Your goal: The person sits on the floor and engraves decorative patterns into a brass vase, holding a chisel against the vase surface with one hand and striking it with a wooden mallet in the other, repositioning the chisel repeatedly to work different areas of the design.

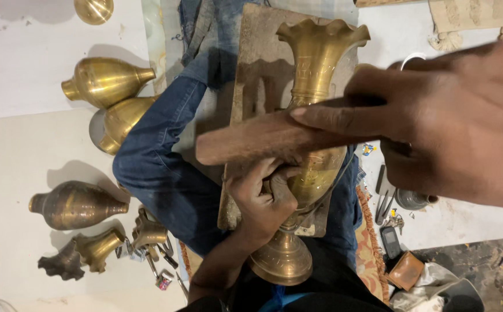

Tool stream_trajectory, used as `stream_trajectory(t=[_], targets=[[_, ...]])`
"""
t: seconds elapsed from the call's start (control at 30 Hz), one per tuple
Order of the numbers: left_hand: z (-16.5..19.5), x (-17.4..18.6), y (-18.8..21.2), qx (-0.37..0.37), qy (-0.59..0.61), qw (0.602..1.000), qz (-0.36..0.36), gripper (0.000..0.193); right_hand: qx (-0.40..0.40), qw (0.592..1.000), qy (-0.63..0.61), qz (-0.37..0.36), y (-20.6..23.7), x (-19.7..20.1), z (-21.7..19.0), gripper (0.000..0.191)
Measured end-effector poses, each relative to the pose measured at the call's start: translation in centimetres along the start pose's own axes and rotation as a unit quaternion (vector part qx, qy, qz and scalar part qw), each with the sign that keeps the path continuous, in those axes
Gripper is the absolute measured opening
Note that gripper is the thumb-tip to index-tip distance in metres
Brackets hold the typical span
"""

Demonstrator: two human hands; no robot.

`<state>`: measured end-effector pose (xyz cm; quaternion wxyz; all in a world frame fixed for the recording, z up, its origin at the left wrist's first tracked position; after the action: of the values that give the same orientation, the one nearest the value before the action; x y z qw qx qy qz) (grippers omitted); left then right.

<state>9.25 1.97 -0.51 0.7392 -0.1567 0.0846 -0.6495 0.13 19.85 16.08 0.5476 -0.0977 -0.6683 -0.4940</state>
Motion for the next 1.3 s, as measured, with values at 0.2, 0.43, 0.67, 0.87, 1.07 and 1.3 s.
stream_trajectory(t=[0.2, 0.43, 0.67, 0.87, 1.07, 1.3], targets=[[-0.9, -0.1, 0.7, 0.000, -0.012, 1.000, 0.025, 0.024, 0.039, 0.997, -0.004, 0.073, -0.2, 0.4, -0.5, 0.097], [-1.7, -0.8, 1.0, -0.005, 0.078, 0.997, 0.027, 0.030, 0.056, 0.979, -0.068, 0.183, -0.4, -1.3, -0.4, 0.079], [-2.4, -0.8, 1.3, -0.004, 0.109, 0.994, 0.030, 0.026, 0.086, 0.948, -0.084, 0.295, 0.2, 0.0, -0.3, 0.080], [-2.3, -0.7, 1.2, -0.032, -0.042, 0.997, 0.051, 0.006, 0.035, 0.984, -0.050, 0.167, 0.0, 3.6, -2.4, 0.088], [-0.6, -0.6, 0.1, 0.012, -0.110, 0.994, 0.026, 0.007, -0.037, 0.998, -0.040, -0.038, 0.2, 4.0, -2.5, 0.096], [0.8, 0.1, -1.4, -0.034, -0.028, 0.997, -0.058, 0.019, 0.051, 0.972, -0.080, 0.216, 1.2, -1.8, 0.9, 0.073]])
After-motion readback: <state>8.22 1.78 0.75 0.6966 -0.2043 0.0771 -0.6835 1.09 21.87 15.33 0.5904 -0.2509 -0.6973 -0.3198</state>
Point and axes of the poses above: each hand's wrist, its own y-axis away from the middle knuckle, its own x-axis out of the back of the hand, z = x × y, the point moved 1 cm from there along -y, towards the middle knuckle, and after that the axes turned 1 degree about x, right-handed, at the moved point
